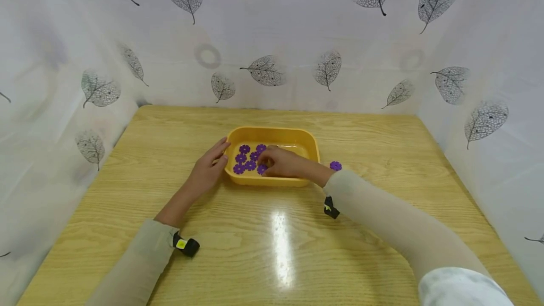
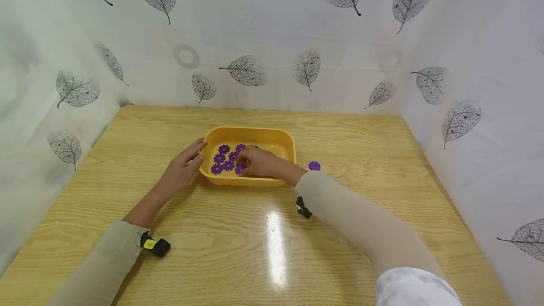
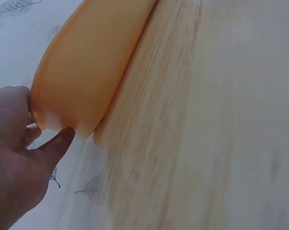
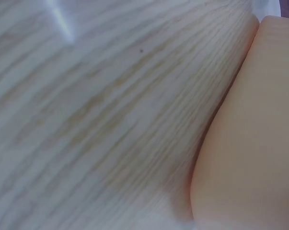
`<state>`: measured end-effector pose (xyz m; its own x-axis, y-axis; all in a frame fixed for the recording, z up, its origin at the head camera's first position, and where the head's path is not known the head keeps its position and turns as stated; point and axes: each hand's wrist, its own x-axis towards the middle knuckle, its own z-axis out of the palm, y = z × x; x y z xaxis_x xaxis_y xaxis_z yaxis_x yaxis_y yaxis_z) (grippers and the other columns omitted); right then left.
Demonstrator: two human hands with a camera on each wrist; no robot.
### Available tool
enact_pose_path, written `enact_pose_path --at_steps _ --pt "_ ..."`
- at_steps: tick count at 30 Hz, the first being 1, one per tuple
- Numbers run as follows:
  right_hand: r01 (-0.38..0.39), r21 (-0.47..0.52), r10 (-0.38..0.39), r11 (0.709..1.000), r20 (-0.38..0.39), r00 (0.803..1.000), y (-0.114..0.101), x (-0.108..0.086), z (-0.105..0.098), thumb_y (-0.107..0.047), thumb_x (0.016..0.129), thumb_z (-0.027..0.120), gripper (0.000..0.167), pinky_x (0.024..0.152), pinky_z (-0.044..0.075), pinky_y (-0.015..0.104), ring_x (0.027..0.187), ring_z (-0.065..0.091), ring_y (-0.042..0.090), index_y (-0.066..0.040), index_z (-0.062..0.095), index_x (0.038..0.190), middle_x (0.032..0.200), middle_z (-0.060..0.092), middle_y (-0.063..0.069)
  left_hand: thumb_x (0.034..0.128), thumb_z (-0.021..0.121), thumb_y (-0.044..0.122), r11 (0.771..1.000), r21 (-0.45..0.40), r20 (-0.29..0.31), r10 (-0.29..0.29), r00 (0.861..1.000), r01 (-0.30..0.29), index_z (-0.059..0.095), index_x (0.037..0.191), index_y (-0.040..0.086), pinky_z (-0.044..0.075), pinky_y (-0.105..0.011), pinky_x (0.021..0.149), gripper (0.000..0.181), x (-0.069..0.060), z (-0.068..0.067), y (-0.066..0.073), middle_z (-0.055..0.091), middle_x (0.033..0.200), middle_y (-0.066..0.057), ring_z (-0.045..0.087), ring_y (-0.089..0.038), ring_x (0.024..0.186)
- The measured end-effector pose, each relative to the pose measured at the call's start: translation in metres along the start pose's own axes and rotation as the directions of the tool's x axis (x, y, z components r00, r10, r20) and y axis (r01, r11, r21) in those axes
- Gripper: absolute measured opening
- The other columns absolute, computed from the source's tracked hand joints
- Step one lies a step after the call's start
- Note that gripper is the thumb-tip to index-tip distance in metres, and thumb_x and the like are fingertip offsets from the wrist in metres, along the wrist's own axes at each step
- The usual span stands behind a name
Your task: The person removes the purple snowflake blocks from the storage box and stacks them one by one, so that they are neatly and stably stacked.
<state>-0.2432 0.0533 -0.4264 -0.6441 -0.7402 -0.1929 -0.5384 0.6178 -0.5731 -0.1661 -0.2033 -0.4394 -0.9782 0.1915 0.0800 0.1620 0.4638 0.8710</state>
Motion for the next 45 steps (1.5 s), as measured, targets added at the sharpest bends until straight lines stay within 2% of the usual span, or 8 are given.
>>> enact_pose_path --at_steps 8,15,22,30,36,45 --pt "-0.018 0.018 0.018 1.0 0.004 1.0 -0.0029 0.0028 0.0002 -0.019 0.092 0.074 0.03 0.087 0.054 0.027 0.1 0.059 0.016 -0.008 0.065 0.119 0.109 0.063 0.004 0.1092 0.041 0.022 1.0 0.001 -0.002 -0.005 1.0 0.005 0.035 0.158 0.011 0.035 -0.052 0.119 0.05 -0.0016 -0.0016 0.0003 0.02 0.169 -0.004 0.032 -0.032 0.15" --pt "-0.033 0.058 0.032 0.998 0.007 0.999 -0.0022 0.0033 0.001 -0.021 0.093 0.073 0.029 0.087 0.055 0.027 0.097 0.062 0.014 -0.01 0.065 0.118 0.107 0.066 0.001 0.109 0.041 0.023 1.0 0.003 -0.011 -0.013 1.0 0.013 0.036 0.157 0.011 0.037 -0.05 0.119 0.05 -0.0015 -0.0019 -0.0005 0.02 0.169 0.0 0.034 -0.03 0.15" --pt "-0.044 0.082 0.045 0.996 -0.001 0.999 -0.0005 0.0031 0.0014 -0.026 0.094 0.073 0.029 0.087 0.055 0.028 0.097 0.062 0.014 -0.013 0.065 0.118 0.106 0.067 0.0 0.109 0.041 0.021 1.0 0.009 -0.012 -0.001 1.0 0.001 0.036 0.157 0.009 0.036 -0.053 0.118 0.05 -0.002 -0.0021 -0.0003 0.021 0.169 -0.004 0.034 -0.033 0.149" --pt "-0.062 0.079 0.062 0.995 0.004 0.998 0.0016 -0.0013 0.0001 -0.018 0.092 0.075 0.032 0.088 0.055 0.028 0.099 0.062 0.015 -0.01 0.067 0.122 0.11 0.067 0.002 0.1093 0.041 0.023 1.0 -0.01 0.0 0.012 1.0 -0.012 0.036 0.157 0.01 0.037 -0.051 0.118 0.05 0.0007 0.002 -0.0015 0.021 0.169 -0.001 0.033 -0.031 0.15" --pt "-0.06 0.077 0.059 0.995 0.007 0.998 0.0029 -0.0005 0.0006 -0.019 0.092 0.074 0.034 0.089 0.055 0.028 0.1 0.061 0.016 -0.008 0.068 0.125 0.113 0.066 0.004 0.1093 0.041 0.024 1.0 -0.004 -0.005 0.005 1.0 -0.005 0.037 0.157 0.011 0.037 -0.05 0.118 0.049 0.0003 0.0011 -0.0001 0.021 0.168 0.0 0.033 -0.029 0.15" --pt "-0.039 0.093 0.041 0.995 -0.016 0.999 0.0011 -0.0037 -0.0011 -0.026 0.093 0.074 0.034 0.089 0.055 0.029 0.101 0.061 0.016 -0.01 0.069 0.122 0.112 0.064 0.003 0.1092 0.041 0.024 1.0 -0.011 -0.004 0.015 1.0 -0.015 0.037 0.157 0.01 0.038 -0.051 0.118 0.05 0.0003 0.0005 -0.0013 0.021 0.169 -0.005 0.034 -0.031 0.149"
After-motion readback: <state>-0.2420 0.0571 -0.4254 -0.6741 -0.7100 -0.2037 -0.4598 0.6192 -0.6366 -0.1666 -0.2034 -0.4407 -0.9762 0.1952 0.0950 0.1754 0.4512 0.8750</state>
